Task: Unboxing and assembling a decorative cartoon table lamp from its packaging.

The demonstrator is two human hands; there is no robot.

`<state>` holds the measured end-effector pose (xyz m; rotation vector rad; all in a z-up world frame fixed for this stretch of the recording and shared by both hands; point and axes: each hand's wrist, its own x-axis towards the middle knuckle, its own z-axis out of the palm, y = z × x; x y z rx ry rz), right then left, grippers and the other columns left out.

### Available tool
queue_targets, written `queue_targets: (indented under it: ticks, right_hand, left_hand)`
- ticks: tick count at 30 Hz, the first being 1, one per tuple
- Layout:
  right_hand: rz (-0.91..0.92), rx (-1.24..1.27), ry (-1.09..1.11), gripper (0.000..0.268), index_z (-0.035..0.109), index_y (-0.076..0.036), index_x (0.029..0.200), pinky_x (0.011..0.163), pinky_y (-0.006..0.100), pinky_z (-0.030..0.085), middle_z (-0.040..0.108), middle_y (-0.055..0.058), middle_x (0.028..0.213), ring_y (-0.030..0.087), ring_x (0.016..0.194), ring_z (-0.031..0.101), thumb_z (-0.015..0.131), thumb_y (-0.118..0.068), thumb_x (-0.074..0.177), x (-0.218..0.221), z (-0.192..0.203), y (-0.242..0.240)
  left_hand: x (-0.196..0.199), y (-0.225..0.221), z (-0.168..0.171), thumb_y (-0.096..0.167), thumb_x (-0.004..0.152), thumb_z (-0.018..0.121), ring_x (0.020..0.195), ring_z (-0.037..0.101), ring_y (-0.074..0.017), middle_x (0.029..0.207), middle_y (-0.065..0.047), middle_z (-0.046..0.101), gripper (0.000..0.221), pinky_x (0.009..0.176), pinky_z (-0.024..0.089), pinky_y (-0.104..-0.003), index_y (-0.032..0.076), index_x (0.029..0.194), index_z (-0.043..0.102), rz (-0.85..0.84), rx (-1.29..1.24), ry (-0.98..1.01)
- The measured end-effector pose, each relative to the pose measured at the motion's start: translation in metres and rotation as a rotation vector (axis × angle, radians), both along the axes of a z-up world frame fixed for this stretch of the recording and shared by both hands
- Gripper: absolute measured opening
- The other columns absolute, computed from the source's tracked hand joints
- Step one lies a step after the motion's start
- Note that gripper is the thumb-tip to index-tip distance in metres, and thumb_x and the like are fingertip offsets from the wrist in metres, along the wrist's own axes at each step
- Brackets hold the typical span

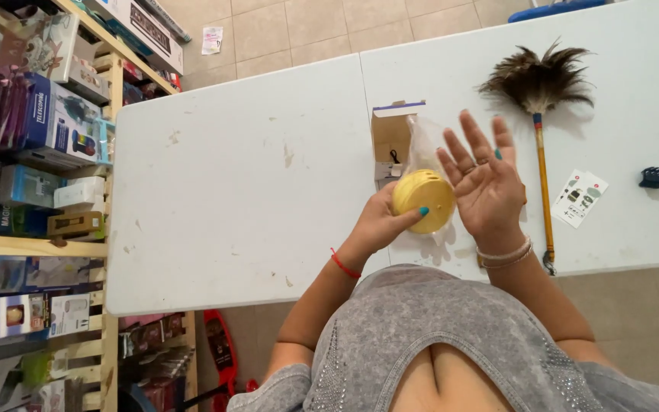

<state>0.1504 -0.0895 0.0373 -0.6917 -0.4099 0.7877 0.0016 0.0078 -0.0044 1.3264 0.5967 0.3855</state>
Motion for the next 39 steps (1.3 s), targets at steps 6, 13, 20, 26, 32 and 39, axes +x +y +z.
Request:
queue_targets:
  ticks: [6, 13, 20, 26, 32, 39]
  right_hand:
    - [-0.196, 0.03, -1.724, 0.026, 0.075, -0.02, 0.116, 0.124, 0.049, 0.029, 0.068, 0.007, 0.137, 0.024, 0.12, 0.068, 0.074, -0.03, 0.091, -0.013, -0.009, -0.002]
    - [0.182, -0.089, -1.201, 0.048, 0.071, -0.001, 0.122, 0.108, 0.052, 0.044, 0.068, 0.019, 0.131, 0.038, 0.12, 0.066, 0.076, -0.034, 0.088, 0.018, -0.051, 0.006]
    - [0.125, 0.044, -0.216, 0.061, 0.05, -0.004, 0.136, 0.078, 0.037, 0.062, 0.067, 0.006, 0.103, 0.015, 0.087, 0.072, 0.078, -0.026, 0.088, -0.033, -0.047, 0.002]
    - [0.065, 0.043, -0.131, 0.014, 0.051, -0.01, 0.112, 0.065, 0.029, 0.062, 0.063, 0.001, 0.065, 0.012, 0.061, 0.071, 0.06, -0.02, 0.106, -0.046, -0.037, 0.005]
    - [-0.045, -0.269, -0.257, 0.045, 0.044, -0.008, 0.136, 0.083, 0.037, 0.063, 0.062, 0.01, 0.119, 0.021, 0.1, 0.071, 0.064, -0.028, 0.101, -0.025, -0.098, -0.003]
    - [-0.259, -0.652, -0.896, 0.051, 0.051, 0.001, 0.135, 0.088, 0.044, 0.058, 0.063, 0.02, 0.126, 0.039, 0.115, 0.066, 0.078, -0.023, 0.098, 0.034, -0.134, 0.002]
  left_hand:
    - [-0.004, 0.008, 0.018, 0.01, 0.085, 0.08, 0.092, 0.068, -0.0205, 0.1, -0.016, 0.071, 0.048, 0.073, 0.062, -0.038, 0.002, 0.126, 0.058, -0.078, -0.113, -0.186]
    - [-0.007, 0.011, -0.007, -0.002, 0.078, 0.082, 0.087, 0.069, -0.0187, 0.096, -0.015, 0.073, 0.048, 0.075, 0.061, -0.037, -0.002, 0.122, 0.062, -0.135, -0.199, -0.318]
    - [-0.002, 0.01, -0.006, 0.009, 0.088, 0.08, 0.104, 0.065, -0.0208, 0.116, -0.014, 0.066, 0.059, 0.087, 0.061, -0.039, 0.004, 0.138, 0.05, 0.039, -0.19, -0.382]
    - [-0.004, 0.008, -0.014, 0.023, 0.077, 0.089, 0.135, 0.039, -0.0322, 0.138, -0.024, 0.038, 0.095, 0.107, 0.05, -0.043, 0.007, 0.147, 0.026, 0.065, 0.023, -0.172]
    - [0.006, 0.018, -0.031, 0.005, 0.084, 0.082, 0.112, 0.065, -0.0253, 0.121, -0.015, 0.067, 0.06, 0.094, 0.059, -0.041, 0.005, 0.136, 0.051, 0.161, -0.087, -0.298]
    - [0.002, 0.072, 0.021, 0.009, 0.088, 0.077, 0.118, 0.063, -0.0459, 0.127, -0.027, 0.062, 0.065, 0.099, 0.056, -0.056, 0.003, 0.14, 0.039, 0.521, 0.523, 0.077]
